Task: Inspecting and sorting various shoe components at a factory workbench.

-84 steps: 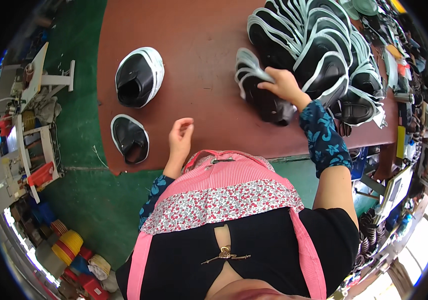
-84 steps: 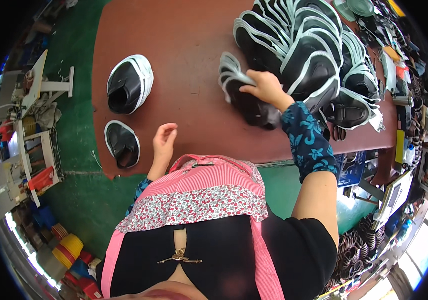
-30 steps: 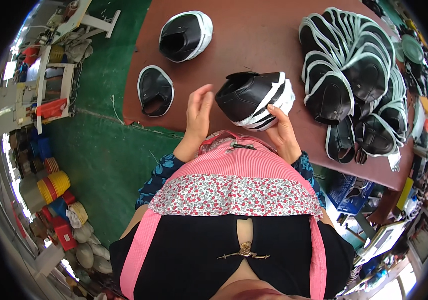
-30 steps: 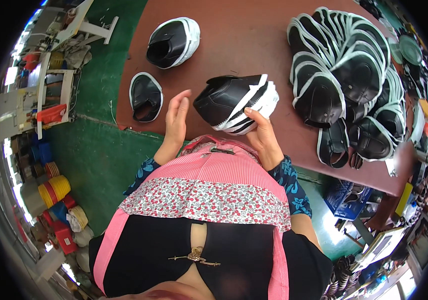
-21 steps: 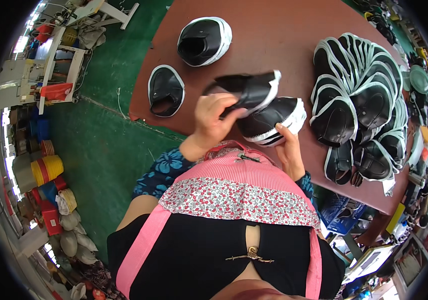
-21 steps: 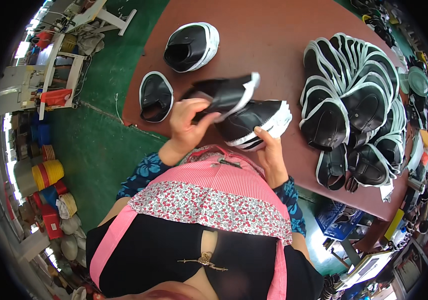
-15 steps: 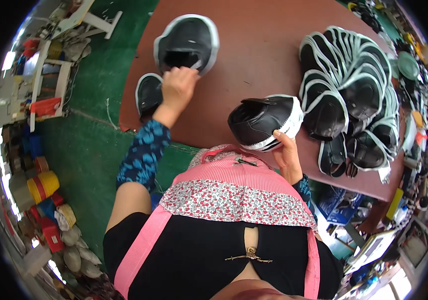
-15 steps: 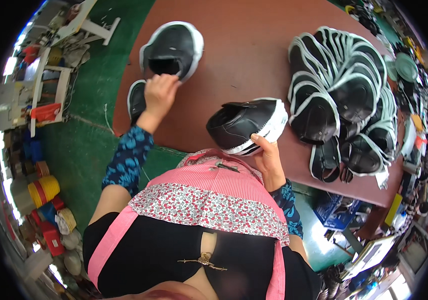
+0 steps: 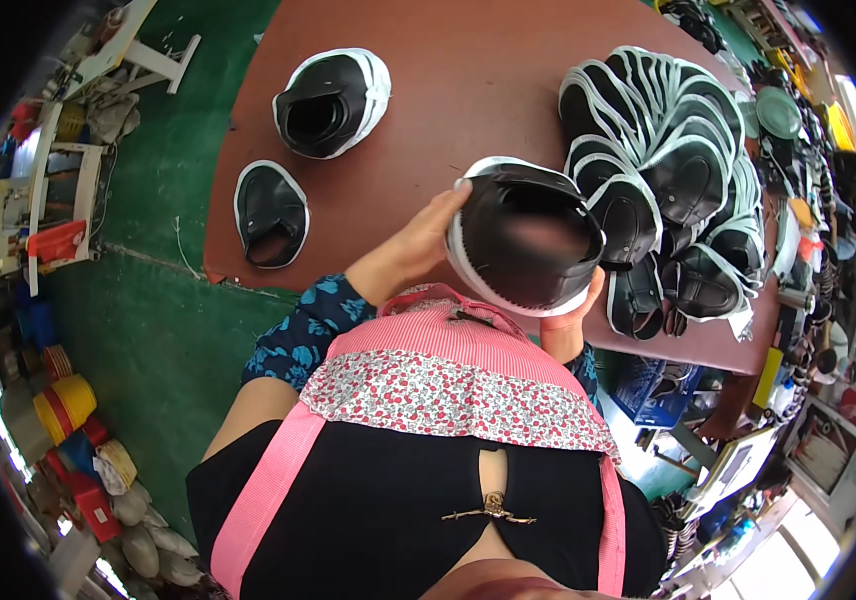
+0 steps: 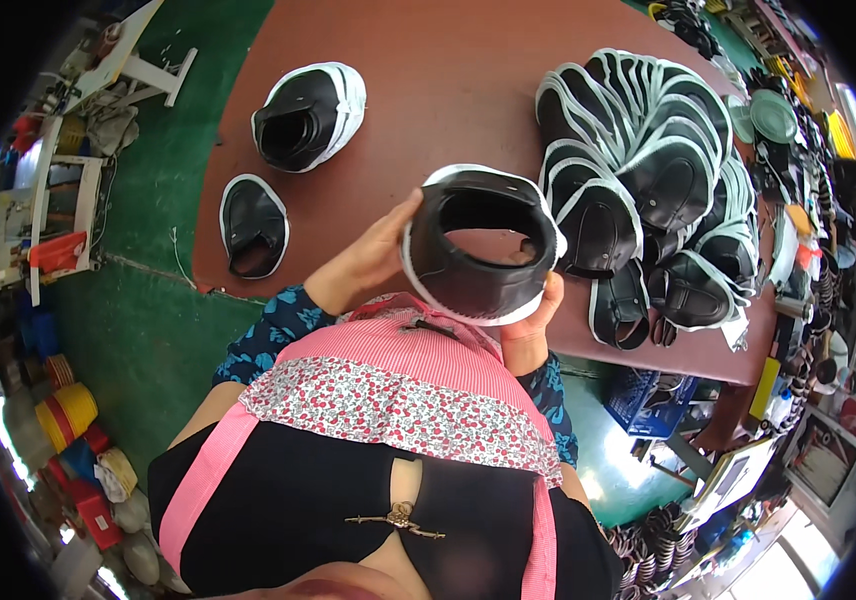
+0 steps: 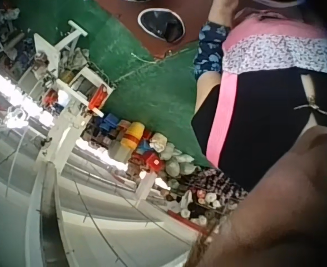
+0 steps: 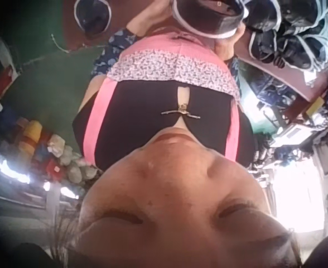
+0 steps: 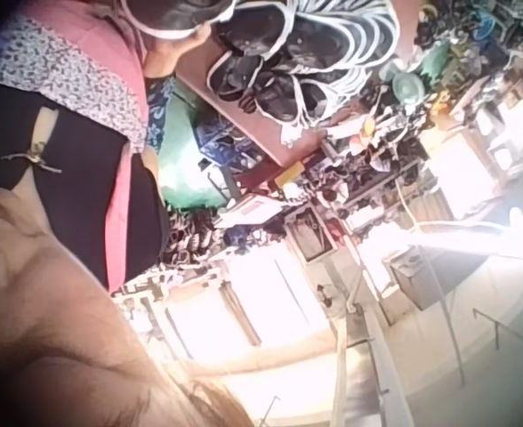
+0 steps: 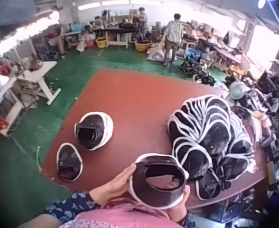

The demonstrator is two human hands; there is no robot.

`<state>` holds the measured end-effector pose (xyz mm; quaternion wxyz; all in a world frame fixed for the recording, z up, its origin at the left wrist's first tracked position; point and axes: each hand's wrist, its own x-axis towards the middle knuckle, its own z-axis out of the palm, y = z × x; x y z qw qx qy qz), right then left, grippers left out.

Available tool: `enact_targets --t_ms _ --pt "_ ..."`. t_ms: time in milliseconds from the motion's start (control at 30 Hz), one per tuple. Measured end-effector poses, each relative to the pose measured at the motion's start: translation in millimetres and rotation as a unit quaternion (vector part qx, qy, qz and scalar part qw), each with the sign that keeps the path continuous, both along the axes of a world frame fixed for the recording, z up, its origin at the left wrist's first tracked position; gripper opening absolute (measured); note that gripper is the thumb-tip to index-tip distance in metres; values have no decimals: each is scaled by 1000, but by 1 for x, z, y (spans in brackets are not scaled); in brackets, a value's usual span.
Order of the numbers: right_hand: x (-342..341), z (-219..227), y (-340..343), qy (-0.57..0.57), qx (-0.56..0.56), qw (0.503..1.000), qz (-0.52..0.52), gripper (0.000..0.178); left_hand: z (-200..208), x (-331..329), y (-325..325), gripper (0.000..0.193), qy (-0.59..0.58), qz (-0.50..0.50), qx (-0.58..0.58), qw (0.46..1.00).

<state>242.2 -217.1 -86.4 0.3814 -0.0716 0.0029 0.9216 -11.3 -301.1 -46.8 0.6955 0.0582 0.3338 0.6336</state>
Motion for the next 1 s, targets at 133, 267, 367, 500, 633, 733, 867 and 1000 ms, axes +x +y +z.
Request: enact_targets --t_ms 133,267,367,500,633,733,867,1000 --pt "13 -6 -5 -91 4 995 -50 54 -24 -2 0 46 61 -13 -91 994" --pt "9 -19 2 -127 21 991 -23 58 -41 4 -2 53 419 109 -153 889" --pt "-14 16 6 -296 53 954 3 59 34 0 -1 41 514 99 62 850" --pt "-38 40 5 -339 130 931 14 69 42 6 1 27 668 116 130 724" --pt "-38 46 1 -358 160 920 20 71 37 -6 0 28 659 133 206 711" --pt "-26 35 4 -379 173 909 19 67 12 -10 -7 29 618 180 155 749" --pt "-6 54 11 -363 159 918 1 58 -28 -37 10 22 672 224 81 702" --pt "15 58 13 -286 129 949 -40 73 -121 -61 9 19 839 13 134 527"
